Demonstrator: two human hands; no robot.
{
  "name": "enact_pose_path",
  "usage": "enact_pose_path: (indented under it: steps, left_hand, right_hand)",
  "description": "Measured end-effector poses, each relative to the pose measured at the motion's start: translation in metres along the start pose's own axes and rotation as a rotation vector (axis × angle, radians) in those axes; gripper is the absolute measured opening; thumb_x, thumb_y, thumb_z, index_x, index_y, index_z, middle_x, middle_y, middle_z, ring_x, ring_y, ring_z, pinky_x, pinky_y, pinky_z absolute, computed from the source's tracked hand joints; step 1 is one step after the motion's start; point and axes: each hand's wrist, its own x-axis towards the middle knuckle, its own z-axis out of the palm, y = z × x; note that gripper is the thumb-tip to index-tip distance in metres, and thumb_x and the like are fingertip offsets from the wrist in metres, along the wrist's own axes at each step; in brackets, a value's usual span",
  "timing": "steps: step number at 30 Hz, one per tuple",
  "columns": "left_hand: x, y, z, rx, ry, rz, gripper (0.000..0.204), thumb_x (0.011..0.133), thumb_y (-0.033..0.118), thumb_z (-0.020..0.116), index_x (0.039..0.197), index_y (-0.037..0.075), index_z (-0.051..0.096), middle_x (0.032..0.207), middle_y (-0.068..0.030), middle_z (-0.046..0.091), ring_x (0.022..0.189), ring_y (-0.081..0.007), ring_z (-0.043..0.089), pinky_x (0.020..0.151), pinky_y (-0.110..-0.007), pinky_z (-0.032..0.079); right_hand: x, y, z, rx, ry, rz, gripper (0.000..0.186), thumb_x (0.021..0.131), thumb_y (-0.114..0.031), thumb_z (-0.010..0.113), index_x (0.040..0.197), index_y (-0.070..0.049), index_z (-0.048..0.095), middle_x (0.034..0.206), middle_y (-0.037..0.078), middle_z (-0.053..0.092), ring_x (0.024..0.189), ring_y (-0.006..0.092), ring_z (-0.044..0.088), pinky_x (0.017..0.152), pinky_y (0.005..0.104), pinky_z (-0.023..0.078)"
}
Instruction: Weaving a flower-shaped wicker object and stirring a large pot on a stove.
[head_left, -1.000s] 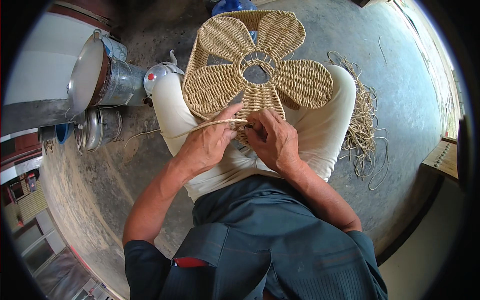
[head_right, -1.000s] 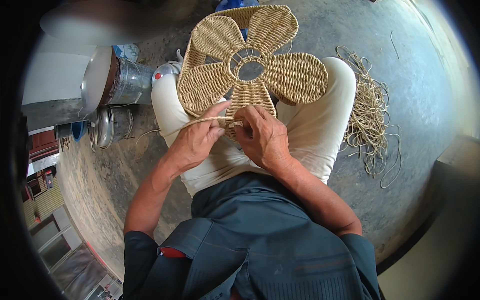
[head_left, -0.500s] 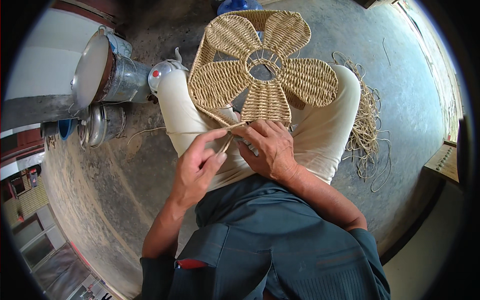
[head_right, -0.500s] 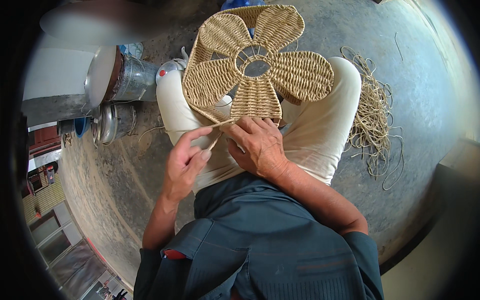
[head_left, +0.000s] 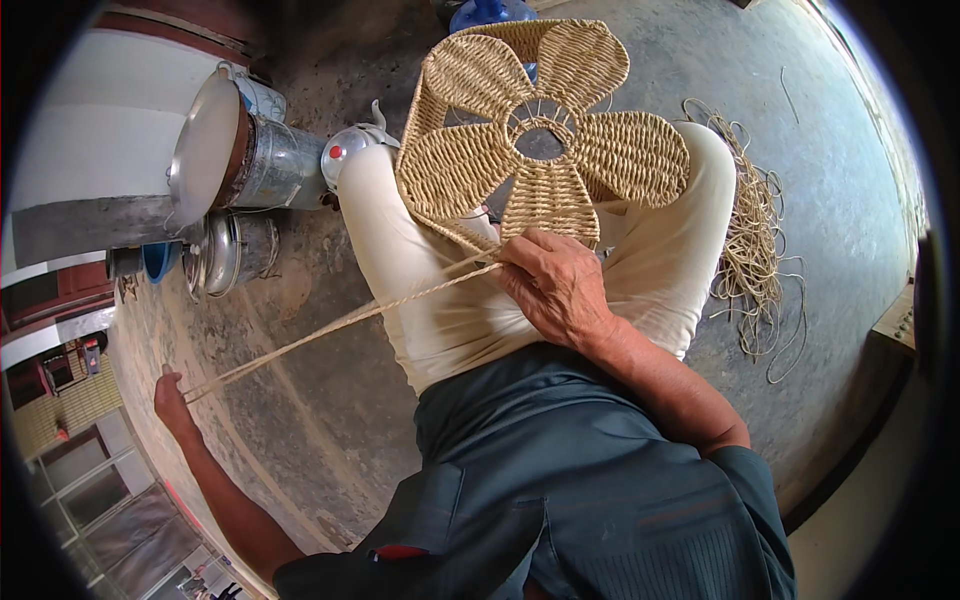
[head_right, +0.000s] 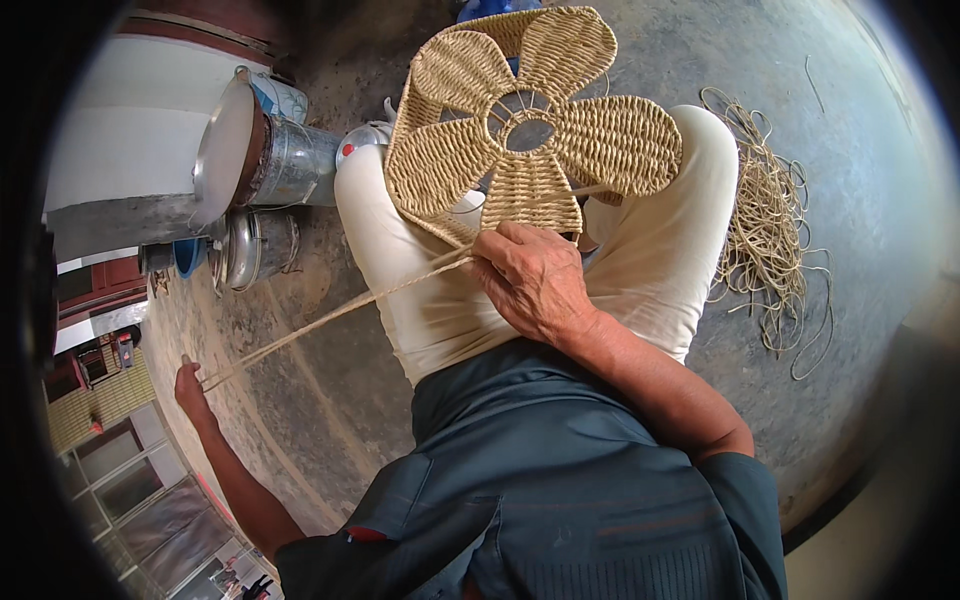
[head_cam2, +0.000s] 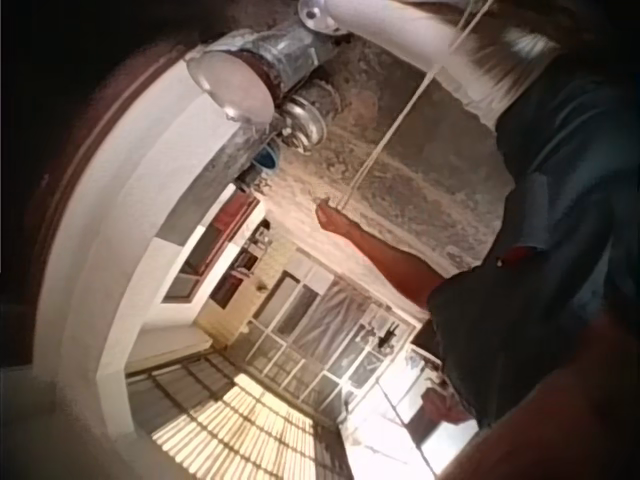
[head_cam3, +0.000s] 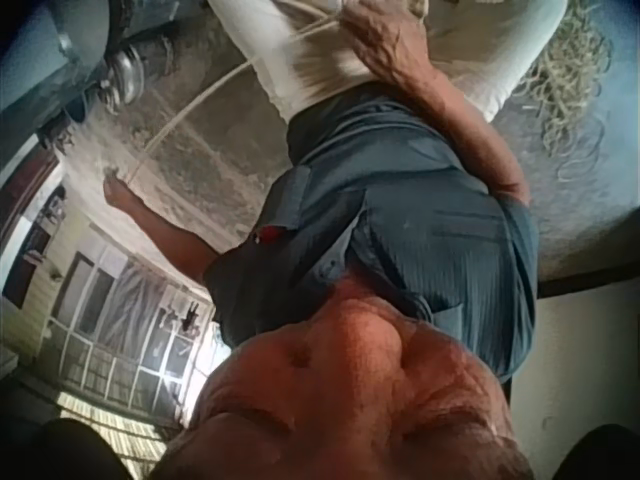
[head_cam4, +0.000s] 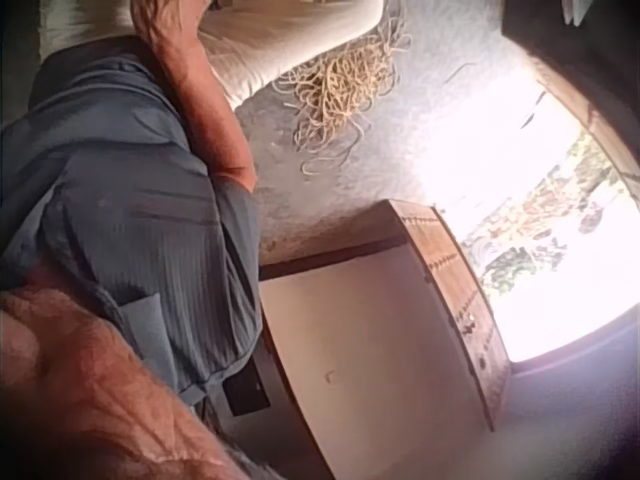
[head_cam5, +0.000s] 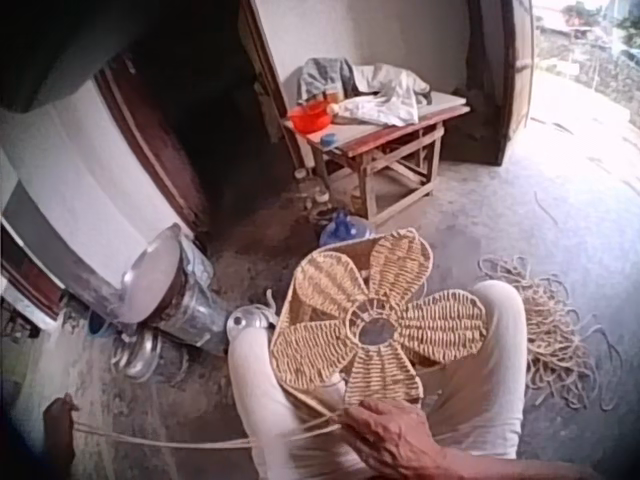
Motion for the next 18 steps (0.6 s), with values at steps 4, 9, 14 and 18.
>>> enact_pose_path:
  steps: [4, 9, 14, 18]
  left_hand:
    - [0.037, -0.097, -0.071, 0.152, 0.302, -0.089, 0.052, 0.104, 0.051, 0.063, 0.100, 0.001, 0.077, 0.074, -0.0026, 0.058, 0.075, -0.0193, 0.053, 0.072, -0.036, 0.043]
    - [0.028, -0.083, -0.062, 0.489, 0.407, 0.061, 0.046, 0.106, 0.043, 0.063, 0.109, -0.002, 0.073, 0.100, -0.0137, 0.074, 0.100, -0.0311, 0.069, 0.090, -0.039, 0.052]
    - [-0.132, 0.183, 0.115, -0.205, -0.252, 0.229, 0.019, 0.107, 0.018, 0.064, 0.119, 0.005, 0.072, 0.111, -0.0068, 0.075, 0.098, -0.0150, 0.069, 0.088, -0.033, 0.055]
    - [-0.261, 0.309, 0.202, -0.429, -0.451, 0.830, 0.021, 0.096, 0.000, 0.073, 0.117, 0.003, 0.075, 0.104, -0.0115, 0.071, 0.093, -0.0259, 0.071, 0.087, -0.036, 0.057]
  right_hand:
    - [-0.002, 0.007, -0.004, 0.061, -0.041, 0.062, 0.018, 0.098, -0.024, 0.071, 0.097, -0.007, 0.065, 0.087, 0.013, 0.061, 0.087, 0.0379, 0.065, 0.077, 0.0503, 0.051]
    - [0.002, 0.001, -0.021, 0.395, -0.027, 0.357, 0.036, 0.109, -0.033, 0.063, 0.090, -0.003, 0.065, 0.077, 0.011, 0.063, 0.069, 0.0240, 0.061, 0.067, 0.0394, 0.049]
    - [0.005, 0.020, -0.029, 0.602, 0.038, 0.473, 0.046, 0.114, -0.036, 0.058, 0.087, 0.000, 0.067, 0.070, 0.000, 0.057, 0.065, 0.0091, 0.054, 0.059, 0.0289, 0.043]
    - [0.008, 0.016, -0.032, 0.709, 0.055, 0.546, 0.046, 0.114, -0.036, 0.057, 0.088, 0.000, 0.069, 0.070, 0.001, 0.059, 0.062, 0.0083, 0.052, 0.057, 0.0285, 0.043]
